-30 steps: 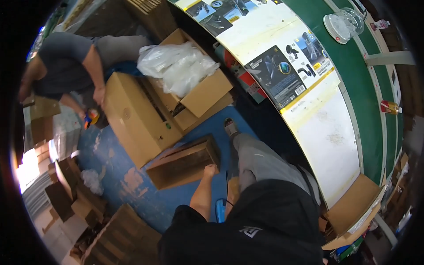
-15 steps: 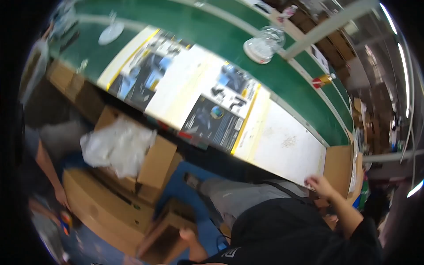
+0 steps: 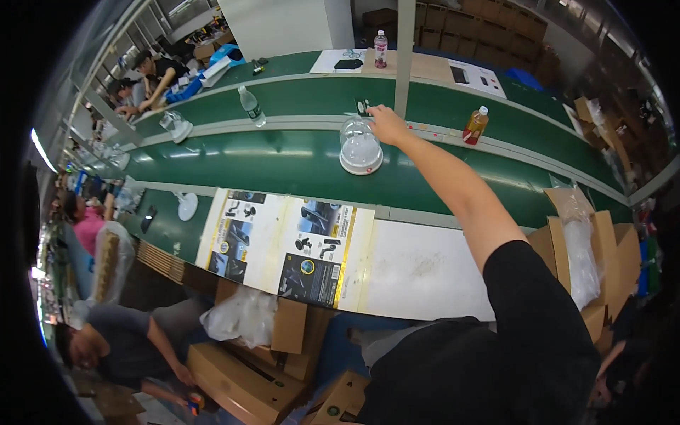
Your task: Packaging light fixtures into cardboard boxes on a factory assembly line.
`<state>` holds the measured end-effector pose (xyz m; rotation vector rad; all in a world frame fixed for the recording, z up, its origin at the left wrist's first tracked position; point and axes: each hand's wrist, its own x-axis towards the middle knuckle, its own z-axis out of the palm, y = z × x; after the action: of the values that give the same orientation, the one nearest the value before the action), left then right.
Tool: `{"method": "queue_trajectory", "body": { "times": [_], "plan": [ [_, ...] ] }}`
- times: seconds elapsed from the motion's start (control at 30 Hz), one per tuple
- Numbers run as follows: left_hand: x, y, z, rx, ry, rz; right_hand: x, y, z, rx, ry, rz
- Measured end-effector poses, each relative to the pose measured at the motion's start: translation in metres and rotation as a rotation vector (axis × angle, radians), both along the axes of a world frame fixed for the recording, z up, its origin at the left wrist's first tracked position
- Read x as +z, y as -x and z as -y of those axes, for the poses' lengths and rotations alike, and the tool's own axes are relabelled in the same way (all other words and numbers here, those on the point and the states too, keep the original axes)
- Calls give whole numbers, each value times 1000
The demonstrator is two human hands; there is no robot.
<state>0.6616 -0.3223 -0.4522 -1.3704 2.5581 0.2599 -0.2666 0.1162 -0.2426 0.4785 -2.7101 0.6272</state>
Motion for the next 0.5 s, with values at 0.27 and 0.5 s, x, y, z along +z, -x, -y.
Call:
{"method": "queue_trajectory", "body": {
  "times": [0.27,0.5],
  "plan": [
    [185,11,-70,253,306,-217,-10,33,-28,27,-191,259],
    [347,-34,-97,374,506,-321,-15,-1,-17,14,-46,34]
  ]
}}
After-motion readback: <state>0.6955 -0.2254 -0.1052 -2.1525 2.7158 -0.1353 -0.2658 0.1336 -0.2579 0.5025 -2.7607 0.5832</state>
